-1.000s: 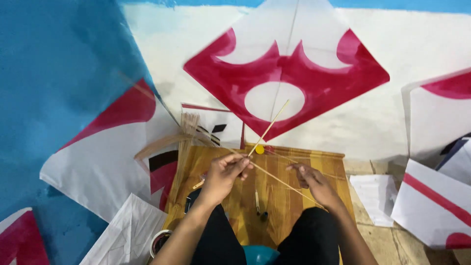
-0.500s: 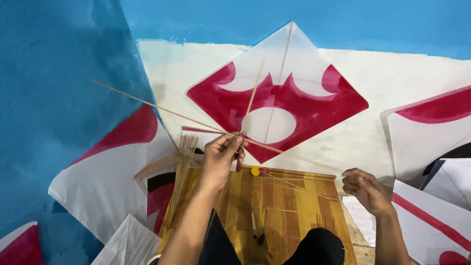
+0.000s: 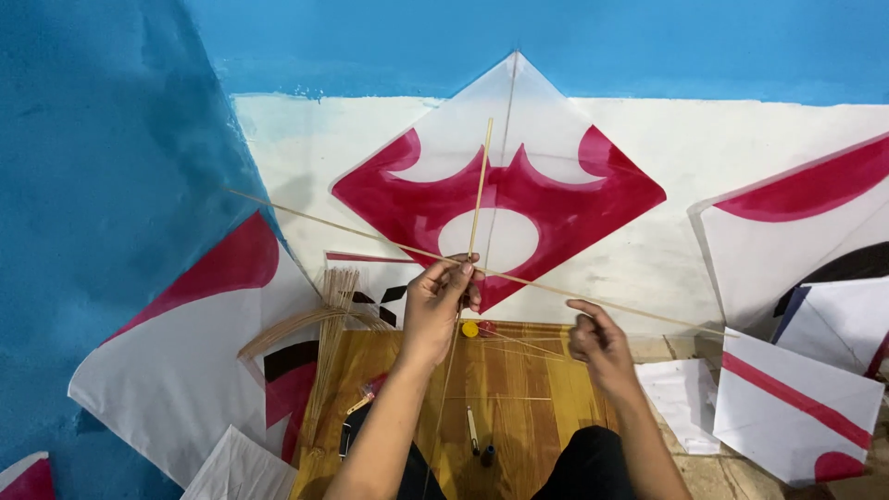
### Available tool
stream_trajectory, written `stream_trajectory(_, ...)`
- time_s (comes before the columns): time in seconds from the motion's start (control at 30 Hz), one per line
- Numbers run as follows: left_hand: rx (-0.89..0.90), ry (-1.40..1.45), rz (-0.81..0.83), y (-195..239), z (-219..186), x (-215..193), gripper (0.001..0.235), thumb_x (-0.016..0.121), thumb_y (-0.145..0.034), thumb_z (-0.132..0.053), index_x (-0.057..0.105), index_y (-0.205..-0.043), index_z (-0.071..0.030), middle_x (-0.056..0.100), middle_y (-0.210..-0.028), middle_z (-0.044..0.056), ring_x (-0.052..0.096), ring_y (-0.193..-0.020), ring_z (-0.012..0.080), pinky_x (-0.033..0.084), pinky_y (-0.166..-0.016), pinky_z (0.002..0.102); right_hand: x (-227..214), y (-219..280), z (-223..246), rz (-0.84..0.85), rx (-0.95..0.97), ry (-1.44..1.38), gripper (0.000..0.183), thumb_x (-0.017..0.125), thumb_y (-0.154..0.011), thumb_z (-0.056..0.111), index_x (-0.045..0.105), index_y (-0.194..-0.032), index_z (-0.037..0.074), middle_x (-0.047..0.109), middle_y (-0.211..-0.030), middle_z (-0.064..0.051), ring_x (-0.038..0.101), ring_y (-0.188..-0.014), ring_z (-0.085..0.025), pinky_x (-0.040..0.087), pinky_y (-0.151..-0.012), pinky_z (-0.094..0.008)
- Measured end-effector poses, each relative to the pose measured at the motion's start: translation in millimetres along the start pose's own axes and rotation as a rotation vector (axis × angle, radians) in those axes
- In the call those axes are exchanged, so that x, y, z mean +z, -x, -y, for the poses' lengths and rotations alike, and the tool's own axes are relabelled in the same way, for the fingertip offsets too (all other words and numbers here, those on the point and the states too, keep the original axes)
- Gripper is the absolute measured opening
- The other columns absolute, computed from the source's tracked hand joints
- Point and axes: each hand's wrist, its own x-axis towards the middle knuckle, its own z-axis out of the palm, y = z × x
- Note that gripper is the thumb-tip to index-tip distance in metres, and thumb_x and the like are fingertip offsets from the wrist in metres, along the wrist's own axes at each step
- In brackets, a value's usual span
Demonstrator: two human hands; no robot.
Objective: Assembling a kite frame by tying wooden sticks together with string
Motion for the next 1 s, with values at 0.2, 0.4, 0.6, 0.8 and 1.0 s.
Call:
stream_trajectory(0.2, -0.067, -0.018, -0.015, 12, 19, -10, 0.023, 0.071, -0.095, -0.012, 0.071, -0.108, 0.008, 0.072, -0.087, 0.024, 0.066, -0.06, 0.0189, 0.059, -0.053, 0.029, 37, -7, -8, -0.009, -0.091, -0.294, 0.046, 0.06, -0.097, 0.013, 0.048, -0.141, 0.011, 0.03, -0.074, 0.006, 0.029, -0.054, -0.005, 0.029, -0.048, -0.022)
stream_trajectory(0.4, -0.082, -0.028, -0.014, 21, 15, -7, 0.023, 0.072, -0.094, -0.01, 0.071, -0.108, 0.008, 0.071, -0.085, 0.023, 0.066, -0.059, 0.0187, 0.059, -0.053, 0.029, 51, -12, 0, -0.037, -0.137, -0.42, 0.04, 0.06, -0.099, 0.013, 0.051, -0.137, 0.013, 0.031, -0.072, 0.006, 0.028, -0.051, -0.005, 0.027, -0.048, -0.023)
stream_trajectory(0.6, -0.077, -0.047, 0.019, 28, 13, -1, 0.021, 0.07, -0.095, -0.008, 0.069, -0.112, 0.005, 0.071, -0.087, 0.02, 0.066, -0.06, 0.0178, 0.059, -0.053, 0.028, 43, -17, -20, -0.104, -0.181, -0.43, 0.019, 0.056, -0.101, 0.01, 0.063, -0.119, 0.012, 0.025, -0.066, 0.006, 0.023, -0.048, -0.006, 0.027, -0.045, -0.025)
stream_trajectory(0.8, -0.076, -0.042, 0.037, 30, 8, 0, 0.021, 0.069, -0.096, -0.006, 0.068, -0.113, 0.006, 0.071, -0.087, 0.019, 0.066, -0.059, 0.017, 0.059, -0.053, 0.027, 45, -16, -18, -0.13, -0.261, -0.371, 0.013, 0.059, -0.1, 0.011, 0.063, -0.112, 0.008, 0.025, -0.063, 0.006, 0.023, -0.046, -0.006, 0.027, -0.045, -0.024)
stream_trajectory(1.0, -0.081, -0.062, 0.038, 28, 9, 3, 0.024, 0.07, -0.096, -0.01, 0.069, -0.114, 0.006, 0.072, -0.087, 0.021, 0.066, -0.057, 0.0175, 0.057, -0.046, 0.027, 54, -14, -9, -0.139, -0.301, -0.393, 0.024, 0.059, -0.1, 0.011, 0.059, -0.124, 0.011, 0.027, -0.065, 0.005, 0.024, -0.046, -0.005, 0.027, -0.045, -0.023)
